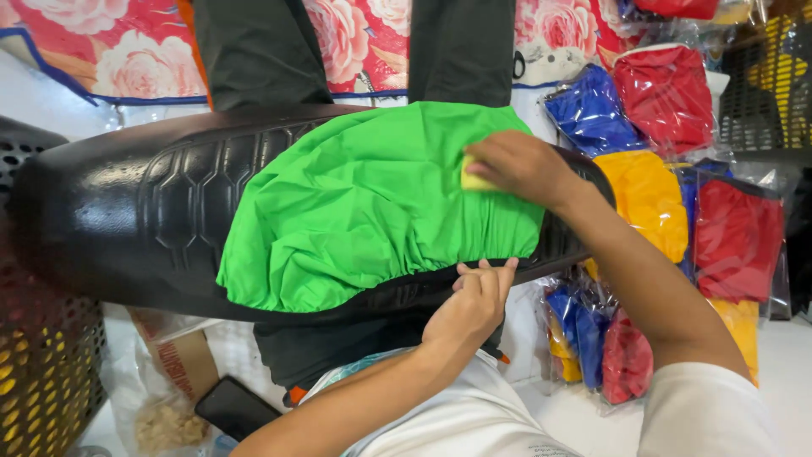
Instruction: Fitting a green fabric cover onto a motorcycle seat, wiping it with a sponge, and placing it in a plastic bag.
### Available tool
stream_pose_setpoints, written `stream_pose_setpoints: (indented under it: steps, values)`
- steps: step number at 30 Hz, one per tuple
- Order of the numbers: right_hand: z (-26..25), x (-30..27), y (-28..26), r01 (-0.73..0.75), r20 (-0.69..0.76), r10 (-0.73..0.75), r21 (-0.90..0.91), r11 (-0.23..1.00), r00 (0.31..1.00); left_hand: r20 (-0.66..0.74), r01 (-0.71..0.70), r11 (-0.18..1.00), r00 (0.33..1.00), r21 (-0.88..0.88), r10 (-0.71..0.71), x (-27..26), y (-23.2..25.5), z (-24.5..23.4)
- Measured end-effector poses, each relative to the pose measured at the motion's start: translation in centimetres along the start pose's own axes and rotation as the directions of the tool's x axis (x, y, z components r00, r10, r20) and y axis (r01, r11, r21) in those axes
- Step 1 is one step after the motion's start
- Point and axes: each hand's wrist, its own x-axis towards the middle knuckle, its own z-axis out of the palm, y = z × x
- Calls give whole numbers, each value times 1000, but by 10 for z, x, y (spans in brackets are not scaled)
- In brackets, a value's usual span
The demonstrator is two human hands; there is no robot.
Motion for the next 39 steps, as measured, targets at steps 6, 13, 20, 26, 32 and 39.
stream_pose_setpoints:
  steps: [6, 13, 20, 26, 32, 39]
  values:
    - [38, 22, 85, -207, 13, 213, -194, 959, 977, -48, 66, 997, 997, -47, -69, -2, 4, 3]
    - [-17, 30, 34, -496, -219, 533, 202, 845, 818, -70, 62, 984, 995, -166, -74, -14, -9, 4]
    - [-32, -8, -78, -260, 160, 210, 424, 867, 964, -14, 80, 964, 996, -255, -86, -27, 0, 4]
    - [-1, 41, -36, 71, 3, -71, 84, 994, 997, -22, 99, 968, 994, -232, -107, -24, 0, 1]
    - [27, 65, 68, -313, -133, 288, -254, 915, 948, -76, 116, 958, 987, -263, -141, -25, -8, 4]
    - [-34, 58, 12, -637, 169, 758, 671, 380, 630, -157, 67, 699, 955, -712, -252, -44, -39, 16]
